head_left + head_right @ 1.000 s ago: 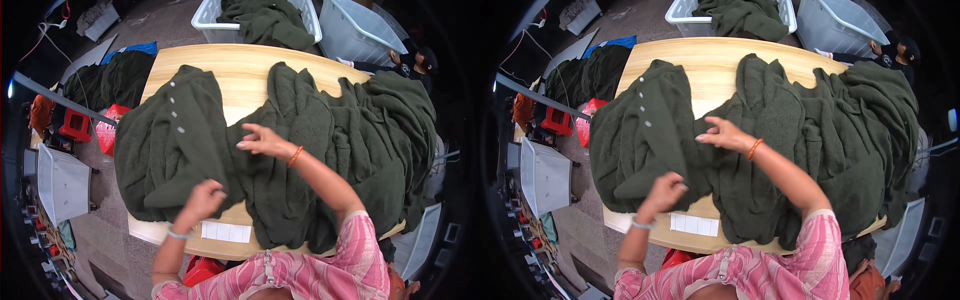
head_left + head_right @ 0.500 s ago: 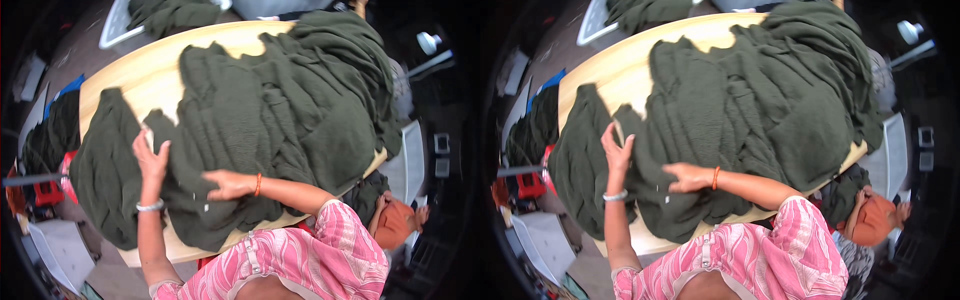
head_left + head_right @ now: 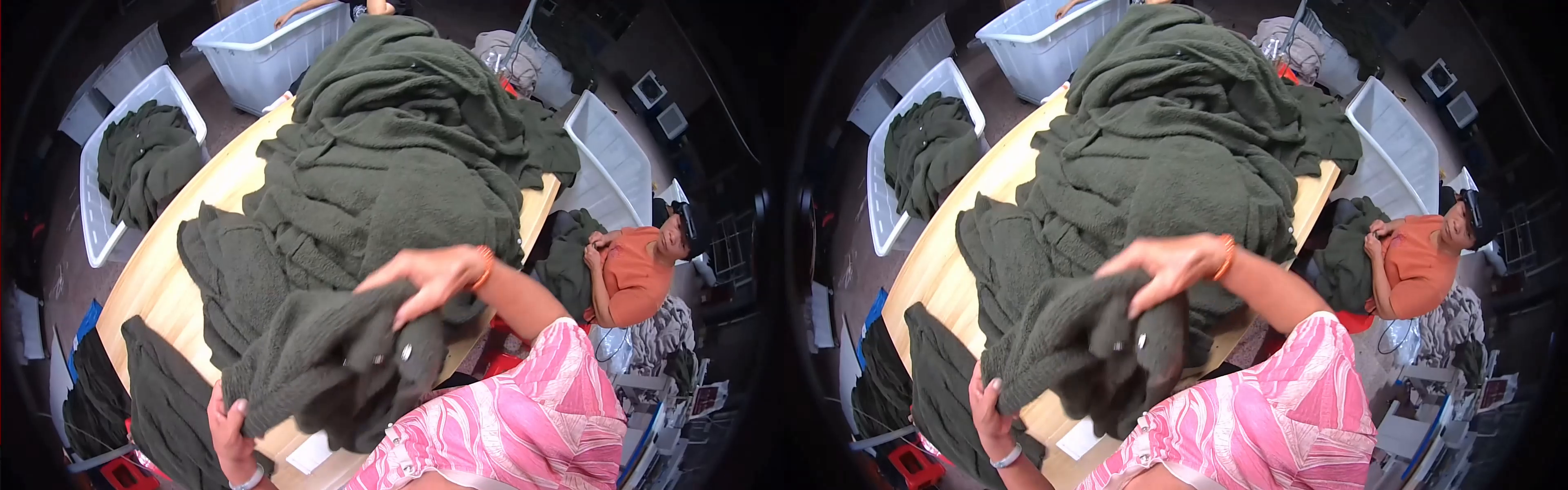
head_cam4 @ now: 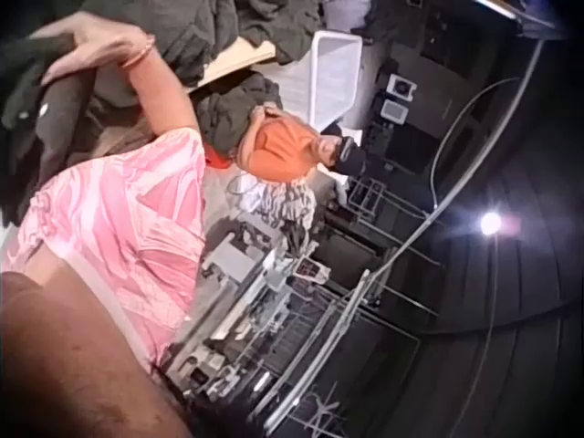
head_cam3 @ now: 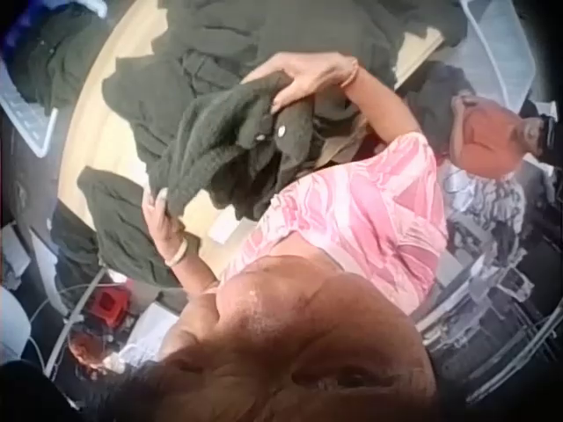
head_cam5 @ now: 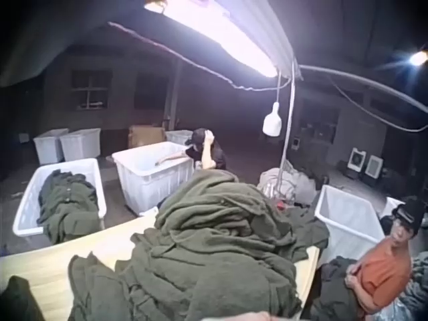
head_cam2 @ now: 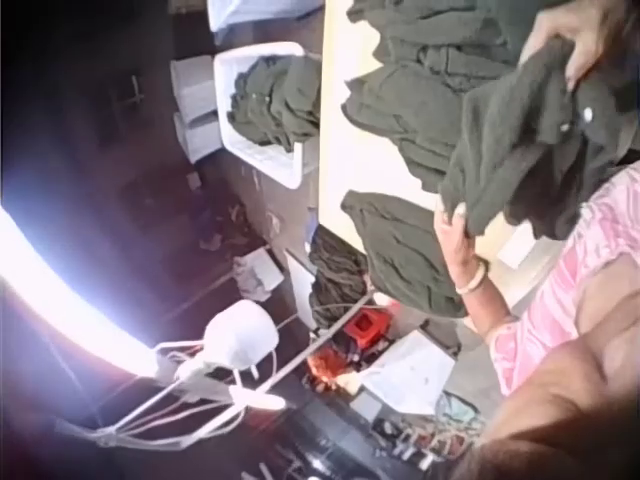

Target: Trimming excess threads and inspecting finished sweaters in a sewing factory.

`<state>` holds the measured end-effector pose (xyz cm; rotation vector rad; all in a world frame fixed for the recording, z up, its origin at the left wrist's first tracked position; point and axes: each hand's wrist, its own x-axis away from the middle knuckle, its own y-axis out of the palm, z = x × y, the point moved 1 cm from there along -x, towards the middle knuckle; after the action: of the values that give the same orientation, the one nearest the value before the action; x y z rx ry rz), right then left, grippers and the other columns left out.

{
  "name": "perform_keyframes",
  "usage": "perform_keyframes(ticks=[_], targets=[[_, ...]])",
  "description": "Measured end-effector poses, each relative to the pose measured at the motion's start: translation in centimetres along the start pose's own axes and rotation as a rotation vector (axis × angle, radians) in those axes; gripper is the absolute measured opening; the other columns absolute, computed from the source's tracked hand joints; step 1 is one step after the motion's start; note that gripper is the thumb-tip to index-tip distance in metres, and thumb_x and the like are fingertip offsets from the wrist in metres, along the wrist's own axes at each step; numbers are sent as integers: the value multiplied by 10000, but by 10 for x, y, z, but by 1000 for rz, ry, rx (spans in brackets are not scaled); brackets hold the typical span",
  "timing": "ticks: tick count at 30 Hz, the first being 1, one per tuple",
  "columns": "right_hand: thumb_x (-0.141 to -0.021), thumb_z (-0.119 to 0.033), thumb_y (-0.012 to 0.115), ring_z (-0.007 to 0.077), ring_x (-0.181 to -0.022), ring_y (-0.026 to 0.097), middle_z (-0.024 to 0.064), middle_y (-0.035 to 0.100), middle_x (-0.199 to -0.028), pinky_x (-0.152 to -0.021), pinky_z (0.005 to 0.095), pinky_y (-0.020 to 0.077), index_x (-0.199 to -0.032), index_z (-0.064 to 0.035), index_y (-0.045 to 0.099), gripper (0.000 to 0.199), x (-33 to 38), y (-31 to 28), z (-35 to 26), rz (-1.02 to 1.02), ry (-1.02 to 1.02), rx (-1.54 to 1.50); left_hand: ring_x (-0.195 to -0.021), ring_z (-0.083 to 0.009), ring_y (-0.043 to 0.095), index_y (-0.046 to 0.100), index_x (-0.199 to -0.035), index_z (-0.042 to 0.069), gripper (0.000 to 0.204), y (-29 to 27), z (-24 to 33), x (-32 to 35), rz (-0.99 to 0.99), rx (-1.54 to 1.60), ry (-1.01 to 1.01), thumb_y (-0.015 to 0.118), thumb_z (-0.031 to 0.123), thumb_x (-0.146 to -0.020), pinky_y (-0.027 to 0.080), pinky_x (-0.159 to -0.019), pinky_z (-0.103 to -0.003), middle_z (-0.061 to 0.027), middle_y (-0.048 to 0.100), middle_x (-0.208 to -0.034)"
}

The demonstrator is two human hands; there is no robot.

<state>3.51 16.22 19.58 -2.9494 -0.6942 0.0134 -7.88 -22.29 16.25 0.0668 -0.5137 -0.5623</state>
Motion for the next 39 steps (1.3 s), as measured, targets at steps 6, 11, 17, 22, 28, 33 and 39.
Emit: perform_keyframes(ticks=[6,11,17,22,28,33,39], targets=[[-750,-137,706,229,-1150,576,140,611,-1246,-1011,345,427,-1195,5,626,474,40,-120,-134,446,-334,417,-1061,-225,609,436,-1316,-105,696,129,43,43,-271,294,147,699,178,-737,439,-959,-318,-153,605,-1189],[-797,-23,642,130,-866,633,65,682,-998,-784,266,517,-1209,34,577,421,-51,-138,-193,478,-594,722,-940,-193,604,482,-1262,-74,452,102,24,75,-78,428,202,572,122,-865,465,-800,-295,-156,610,-1143],[-810,-234,703,328,-1142,521,127,572,-1226,-1000,450,406,-1256,-147,582,470,-107,-93,-17,415,-351,1491,-588,-131,564,515,-1042,-60,244,-30,-98,4,296,995,145,501,174,-972,431,-445,-192,-162,599,-887],[-775,-186,719,301,-1173,478,118,539,-1260,-1032,444,355,-1214,-117,599,460,-53,-50,86,249,-196,1274,-893,-190,594,520,-1225,8,344,-27,-171,-8,859,-93,153,612,146,-924,503,-775,-284,-115,588,-1019],[-776,-171,720,298,-1125,492,119,529,-1245,-997,424,384,-1199,-97,602,445,-15,-20,114,300,62,1156,-1045,-246,551,470,-1295,1,523,27,-130,-70,629,-769,451,697,162,-853,439,-910,-338,-161,556,-1139],[-823,-34,612,341,-903,594,154,567,-1012,-809,393,493,-1218,-91,587,400,-8,-22,116,285,339,804,-1086,-258,531,455,-1300,-16,581,14,-135,-134,762,-670,377,730,131,-810,424,-957,-357,-178,555,-1134],[-826,41,576,292,-750,596,143,559,-824,-692,347,482,-1043,-15,646,234,26,-52,62,561,258,1004,-1031,-156,581,513,-1229,-42,522,17,-125,-72,236,139,223,740,-33,-760,468,-922,-274,-107,603,-1116]])
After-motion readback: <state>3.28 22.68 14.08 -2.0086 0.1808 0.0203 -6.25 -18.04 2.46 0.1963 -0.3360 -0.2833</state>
